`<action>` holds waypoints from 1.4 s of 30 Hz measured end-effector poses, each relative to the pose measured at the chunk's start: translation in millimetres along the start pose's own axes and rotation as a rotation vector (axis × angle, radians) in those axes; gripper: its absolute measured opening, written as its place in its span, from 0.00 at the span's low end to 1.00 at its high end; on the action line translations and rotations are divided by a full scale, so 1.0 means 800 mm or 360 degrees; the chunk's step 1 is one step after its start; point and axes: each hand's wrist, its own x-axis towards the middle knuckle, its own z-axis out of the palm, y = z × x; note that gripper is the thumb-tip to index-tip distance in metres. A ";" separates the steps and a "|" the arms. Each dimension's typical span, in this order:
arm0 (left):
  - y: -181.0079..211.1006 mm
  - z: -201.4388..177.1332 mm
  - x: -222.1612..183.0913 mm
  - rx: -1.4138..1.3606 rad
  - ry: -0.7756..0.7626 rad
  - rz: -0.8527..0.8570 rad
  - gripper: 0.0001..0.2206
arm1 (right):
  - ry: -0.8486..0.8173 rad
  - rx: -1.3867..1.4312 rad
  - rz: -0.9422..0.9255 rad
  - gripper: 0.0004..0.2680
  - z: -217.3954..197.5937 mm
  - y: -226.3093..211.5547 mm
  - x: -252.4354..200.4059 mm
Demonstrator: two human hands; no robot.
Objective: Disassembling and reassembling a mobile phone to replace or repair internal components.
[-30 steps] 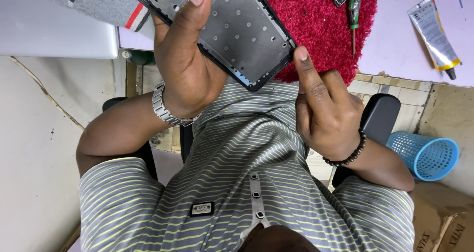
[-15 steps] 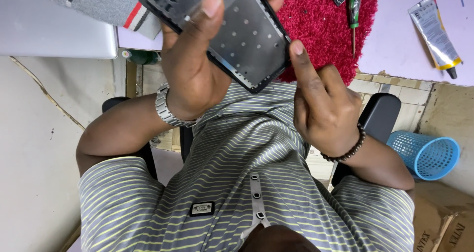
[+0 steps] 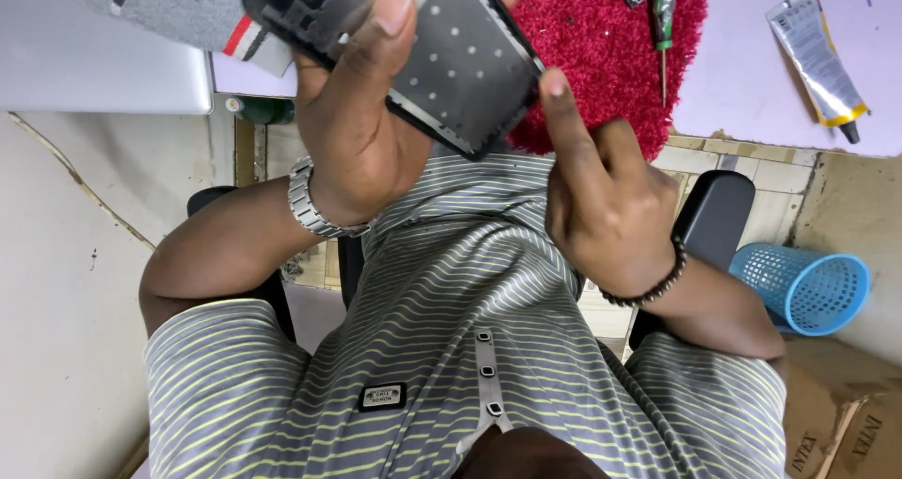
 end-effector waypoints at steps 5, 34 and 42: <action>0.001 -0.032 0.008 0.0526 -0.0275 0.0435 0.15 | 0.0025 0.0009 -0.0068 0.21 0.013 0.005 0.012; 0.000 0.012 -0.025 0.0387 -0.0467 -0.0443 0.24 | 0.0136 -0.0169 0.0005 0.16 -0.020 -0.015 0.049; 0.013 0.015 -0.014 0.0540 -0.0656 -0.0622 0.25 | 0.0147 -0.0246 -0.0125 0.18 -0.047 0.009 0.052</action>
